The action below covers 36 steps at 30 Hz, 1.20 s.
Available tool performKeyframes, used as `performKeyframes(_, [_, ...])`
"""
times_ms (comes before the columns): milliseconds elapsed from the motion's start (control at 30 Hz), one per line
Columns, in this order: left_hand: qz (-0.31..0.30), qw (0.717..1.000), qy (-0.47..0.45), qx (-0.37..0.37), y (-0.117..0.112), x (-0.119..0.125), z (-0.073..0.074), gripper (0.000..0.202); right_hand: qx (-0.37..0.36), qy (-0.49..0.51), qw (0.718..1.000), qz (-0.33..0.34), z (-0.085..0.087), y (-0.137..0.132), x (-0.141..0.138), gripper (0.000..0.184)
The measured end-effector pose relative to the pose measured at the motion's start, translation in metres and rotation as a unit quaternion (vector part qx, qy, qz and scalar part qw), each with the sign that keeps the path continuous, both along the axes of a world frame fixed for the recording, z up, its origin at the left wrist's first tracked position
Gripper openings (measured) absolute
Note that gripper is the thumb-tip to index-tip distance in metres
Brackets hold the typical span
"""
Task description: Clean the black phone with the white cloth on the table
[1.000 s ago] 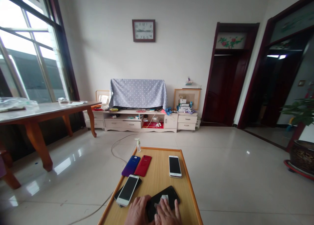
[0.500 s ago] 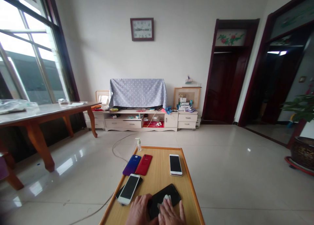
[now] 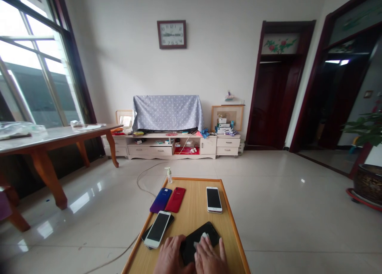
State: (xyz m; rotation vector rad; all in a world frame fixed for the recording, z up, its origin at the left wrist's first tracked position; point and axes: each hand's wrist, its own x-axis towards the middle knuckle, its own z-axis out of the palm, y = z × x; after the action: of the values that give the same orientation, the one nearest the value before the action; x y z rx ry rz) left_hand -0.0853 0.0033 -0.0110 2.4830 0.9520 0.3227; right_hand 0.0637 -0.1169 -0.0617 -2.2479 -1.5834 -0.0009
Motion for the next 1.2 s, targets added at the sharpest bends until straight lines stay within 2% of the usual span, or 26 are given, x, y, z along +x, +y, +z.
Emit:
performKeyframes(100, [0.004,1.000,-0.007,0.002,0.000,0.000,-0.002,0.065,-0.012,-0.003,0.997,-0.078,0.025,-0.002,0.014,0.049])
performKeyframes(167, [0.001,1.000,-0.007,0.001,0.000,0.000,-0.004,0.065,-0.026,-0.006,0.994,-0.106,0.031,0.001,0.013,0.050])
performKeyframes(233, [-0.001,1.000,-0.016,0.001,0.001,-0.001,-0.006,0.060,-0.045,0.000,0.996,-0.077,0.027,0.007,0.004,0.049])
performKeyframes(300, [-0.007,1.000,-0.028,0.000,0.002,-0.001,-0.008,0.055,-0.053,0.011,0.998,-0.013,0.020,0.011,-0.007,0.047])
performKeyframes(400, [-0.008,0.999,-0.036,0.003,0.002,-0.001,-0.009,0.052,-0.032,0.013,0.998,0.043,0.020,0.011,-0.006,0.044])
performKeyframes(467, [-0.002,0.999,-0.031,0.007,0.002,-0.001,-0.009,0.055,-0.012,0.003,1.000,0.014,0.027,0.011,0.004,0.047])
performKeyframes(533, [-0.001,1.000,-0.029,0.009,0.001,-0.001,-0.008,0.060,-0.007,-0.004,0.999,-0.046,0.034,0.013,0.014,0.050])
performKeyframes(600, [-0.002,0.999,-0.036,0.006,0.001,-0.001,-0.008,0.062,-0.015,-0.002,0.996,-0.085,0.038,0.017,0.014,0.053])
performKeyframes(667, [-0.004,0.999,-0.052,0.003,0.002,-0.001,-0.009,0.056,-0.026,0.007,0.998,-0.064,0.037,0.020,0.003,0.054])
performKeyframes(767, [-0.004,0.997,-0.072,0.007,0.002,-0.002,-0.012,0.044,-0.047,0.030,0.998,0.027,0.035,0.020,-0.013,0.053])
performKeyframes(833, [-0.004,0.998,-0.069,0.008,0.002,-0.002,-0.013,0.043,-0.047,0.038,0.997,0.056,0.037,0.019,-0.011,0.052])
performKeyframes(900, [-0.006,0.998,-0.055,0.008,0.003,-0.002,-0.012,0.052,-0.037,0.032,0.998,0.031,0.041,0.020,0.002,0.052])
performKeyframes(1000, [-0.009,0.999,-0.035,0.008,0.003,-0.002,-0.009,0.062,-0.039,0.015,0.997,-0.061,0.045,0.028,0.024,0.054])
performKeyframes(1067, [-0.010,1.000,-0.027,0.000,0.004,-0.002,-0.006,0.061,-0.043,0.009,0.995,-0.093,0.043,0.034,0.024,0.056])
performKeyframes(1133, [-0.007,1.000,-0.026,-0.007,0.003,-0.001,-0.004,0.059,-0.041,0.011,0.997,-0.067,0.039,0.038,0.012,0.056])
performKeyframes(1200, [-0.009,0.999,-0.038,-0.011,0.003,-0.001,-0.004,0.053,-0.037,0.018,0.999,-0.008,0.037,0.040,-0.002,0.055])
